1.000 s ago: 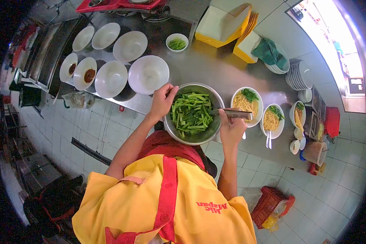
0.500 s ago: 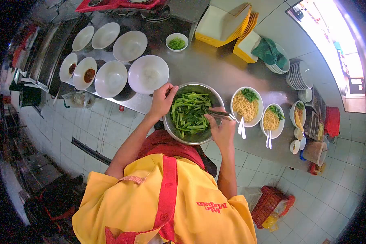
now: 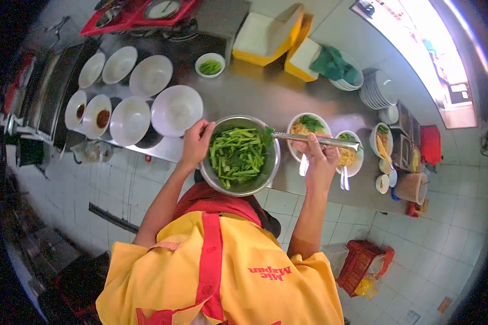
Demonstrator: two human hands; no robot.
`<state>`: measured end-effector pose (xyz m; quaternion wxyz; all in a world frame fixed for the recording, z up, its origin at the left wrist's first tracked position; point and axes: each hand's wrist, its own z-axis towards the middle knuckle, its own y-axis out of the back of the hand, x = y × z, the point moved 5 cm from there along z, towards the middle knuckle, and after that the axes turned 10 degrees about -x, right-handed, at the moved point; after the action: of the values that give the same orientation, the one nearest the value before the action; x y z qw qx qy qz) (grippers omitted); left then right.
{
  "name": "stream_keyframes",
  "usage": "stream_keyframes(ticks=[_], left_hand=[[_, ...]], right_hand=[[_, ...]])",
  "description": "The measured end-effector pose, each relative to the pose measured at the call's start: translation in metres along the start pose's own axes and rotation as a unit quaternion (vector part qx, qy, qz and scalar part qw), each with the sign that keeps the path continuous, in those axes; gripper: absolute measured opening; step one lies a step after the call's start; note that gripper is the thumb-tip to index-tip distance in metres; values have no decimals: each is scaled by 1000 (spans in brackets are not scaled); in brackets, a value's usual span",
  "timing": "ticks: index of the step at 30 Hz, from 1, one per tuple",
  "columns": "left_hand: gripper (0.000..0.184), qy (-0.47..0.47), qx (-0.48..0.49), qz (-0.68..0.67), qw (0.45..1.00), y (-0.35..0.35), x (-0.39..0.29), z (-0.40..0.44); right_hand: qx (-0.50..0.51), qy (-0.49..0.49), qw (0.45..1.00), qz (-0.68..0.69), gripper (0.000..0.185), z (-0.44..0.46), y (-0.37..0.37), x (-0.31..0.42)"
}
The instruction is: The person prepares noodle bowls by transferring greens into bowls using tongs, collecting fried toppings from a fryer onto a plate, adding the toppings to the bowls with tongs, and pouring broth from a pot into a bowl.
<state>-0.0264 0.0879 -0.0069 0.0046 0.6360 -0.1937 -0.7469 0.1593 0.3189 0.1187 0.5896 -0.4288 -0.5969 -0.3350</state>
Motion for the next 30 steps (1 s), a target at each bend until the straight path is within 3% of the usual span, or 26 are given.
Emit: stream_keyframes(ticks=[2, 7, 10, 15, 18, 22, 23, 24, 25, 30], left_hand=[[33, 11, -5, -5, 1000, 2, -5, -1], [31, 33, 4, -23, 999, 3, -6, -1], [31, -5, -10, -20, 1000, 4, -7, -1], [31, 37, -1, -48, 998, 0, -2, -2], [32, 26, -9, -23, 999, 1, 0, 0], [33, 10, -34, 28, 999, 4, -4, 0], [33, 23, -22, 26, 999, 4, -6, -1], [33, 36, -9, 23, 999, 4, -7, 0], [32, 34, -5, 25, 999, 3, -1, 0], [30, 35, -3, 2, 999, 3, -3, -1]], right_hand=[[-3, -4, 996, 93, 6, 17, 19, 4], [11, 27, 995, 93, 6, 28, 36, 23], [4, 17, 992, 125, 4, 25, 38, 33], [33, -5, 987, 158, 5, 12, 28, 19], [97, -107, 979, 146, 6, -9, 0, -11], [151, -143, 978, 13, 10, -28, -9, -50], [123, 1, 979, -164, 11, -25, -2, -50], [86, 148, 928, -332, 13, -27, -6, -40], [63, 84, 954, -281, 15, -28, -6, -40], [143, 69, 962, -224, 13, -36, -31, -42]])
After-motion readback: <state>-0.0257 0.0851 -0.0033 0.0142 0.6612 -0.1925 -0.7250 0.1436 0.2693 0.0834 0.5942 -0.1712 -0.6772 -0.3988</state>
